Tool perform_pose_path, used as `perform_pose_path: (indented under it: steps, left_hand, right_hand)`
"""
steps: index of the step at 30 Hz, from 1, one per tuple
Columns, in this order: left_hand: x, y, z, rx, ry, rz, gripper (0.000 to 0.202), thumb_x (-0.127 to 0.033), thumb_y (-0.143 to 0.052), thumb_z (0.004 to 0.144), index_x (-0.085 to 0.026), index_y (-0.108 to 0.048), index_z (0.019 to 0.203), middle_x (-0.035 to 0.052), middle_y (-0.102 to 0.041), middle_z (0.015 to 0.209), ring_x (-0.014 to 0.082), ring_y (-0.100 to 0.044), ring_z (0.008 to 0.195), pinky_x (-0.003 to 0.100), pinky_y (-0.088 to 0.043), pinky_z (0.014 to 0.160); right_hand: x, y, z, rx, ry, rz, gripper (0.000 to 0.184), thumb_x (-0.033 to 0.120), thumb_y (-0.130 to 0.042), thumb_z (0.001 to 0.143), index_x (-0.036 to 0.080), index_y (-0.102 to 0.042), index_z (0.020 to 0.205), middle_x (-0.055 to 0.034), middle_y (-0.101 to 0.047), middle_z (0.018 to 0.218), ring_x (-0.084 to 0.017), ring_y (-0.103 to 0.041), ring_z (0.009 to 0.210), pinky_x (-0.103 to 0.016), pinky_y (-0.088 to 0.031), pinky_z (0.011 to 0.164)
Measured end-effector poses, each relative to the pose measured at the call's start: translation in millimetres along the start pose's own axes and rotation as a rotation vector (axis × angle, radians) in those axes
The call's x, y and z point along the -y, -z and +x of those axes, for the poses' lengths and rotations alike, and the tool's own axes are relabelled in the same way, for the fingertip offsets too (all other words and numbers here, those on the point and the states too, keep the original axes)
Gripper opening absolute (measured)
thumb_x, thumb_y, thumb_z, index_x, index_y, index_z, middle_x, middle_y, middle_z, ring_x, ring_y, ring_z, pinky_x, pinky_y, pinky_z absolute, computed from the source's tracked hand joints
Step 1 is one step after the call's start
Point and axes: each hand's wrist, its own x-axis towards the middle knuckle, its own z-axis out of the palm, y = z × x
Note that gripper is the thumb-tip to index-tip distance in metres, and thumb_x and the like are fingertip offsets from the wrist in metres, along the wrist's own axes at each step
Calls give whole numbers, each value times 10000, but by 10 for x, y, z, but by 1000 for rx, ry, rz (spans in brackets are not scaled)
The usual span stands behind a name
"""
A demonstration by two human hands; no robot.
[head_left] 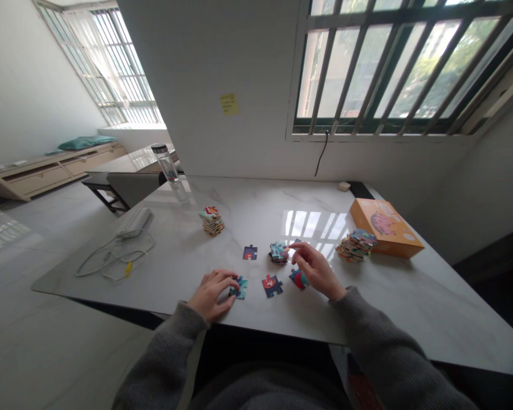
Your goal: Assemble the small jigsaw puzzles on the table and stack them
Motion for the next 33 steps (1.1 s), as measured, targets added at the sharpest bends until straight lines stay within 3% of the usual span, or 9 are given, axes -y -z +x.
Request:
perform_pose_path:
  steps: [3, 6, 10, 13, 16, 22, 33]
  left_hand:
    - [-41, 57, 96, -160, 40, -163, 357, -221, -613, 862, -224, -579, 1217, 95, -625, 1214, 247, -575, 1125, 400, -501, 943]
    - [-149, 119, 343, -243, 30, -234, 268, -219, -570, 901, -213, -586, 1168, 85, -641, 1123, 228, -606, 1056, 379, -529, 891]
    - [-282, 44, 842, -154, -122, -224, 207, -189, -582, 875, -215, -628, 1075, 65, -664, 1040, 226, -617, 1001, 394, -517, 923]
    - [-289, -141, 1189, -93, -189, -132, 256, -207, -649, 819, -218, -637, 1075, 80, -650, 1074, 255, -596, 1018, 429, -502, 939]
    - [-225, -333, 1390, -88, -214, -49, 310, -243, -705, 778, -213, -640, 1079, 91, -635, 1109, 277, -573, 1038, 451, -484, 946]
    - [-91, -496, 1419, -80, -248, -112, 316, -195, -679, 768, -209, -641, 1082, 86, -636, 1109, 266, -574, 1040, 450, -483, 964]
    - [-143, -421, 1352, -159, -232, -255, 266, -138, -633, 826, -232, -647, 1074, 81, -660, 1204, 262, -564, 1114, 486, -462, 1013]
  right_hand:
    - [-5, 11, 3, -132, 56, -80, 261, 299, -484, 972, 199, -567, 1198, 6, -561, 737, -156, -523, 659, -299, -427, 621]
    - [-33, 18, 23, -161, 108, -208, 232, 257, -483, 963, 207, -587, 1164, -27, -591, 817, -172, -520, 698, -315, -436, 633]
    - [-76, 5, 56, -47, 198, -346, 228, 177, -489, 929, 219, -637, 1097, -89, -620, 1036, -226, -559, 912, -381, -479, 787]
    - [-99, -7, 69, -9, 210, -365, 251, 158, -490, 925, 222, -634, 1122, -97, -612, 1090, -243, -555, 998, -424, -472, 886]
    - [-118, -9, 72, -1, 199, -354, 256, 152, -489, 928, 222, -629, 1130, -96, -604, 1093, -238, -554, 998, -416, -480, 882]
    - [-141, -24, 72, 2, 193, -328, 284, 132, -494, 924, 236, -629, 1151, -86, -587, 1070, -229, -562, 992, -387, -491, 852]
    - [-76, -24, 68, -1, 187, -315, 264, 147, -497, 925, 239, -633, 1133, -83, -572, 1046, -223, -566, 952, -407, -486, 894]
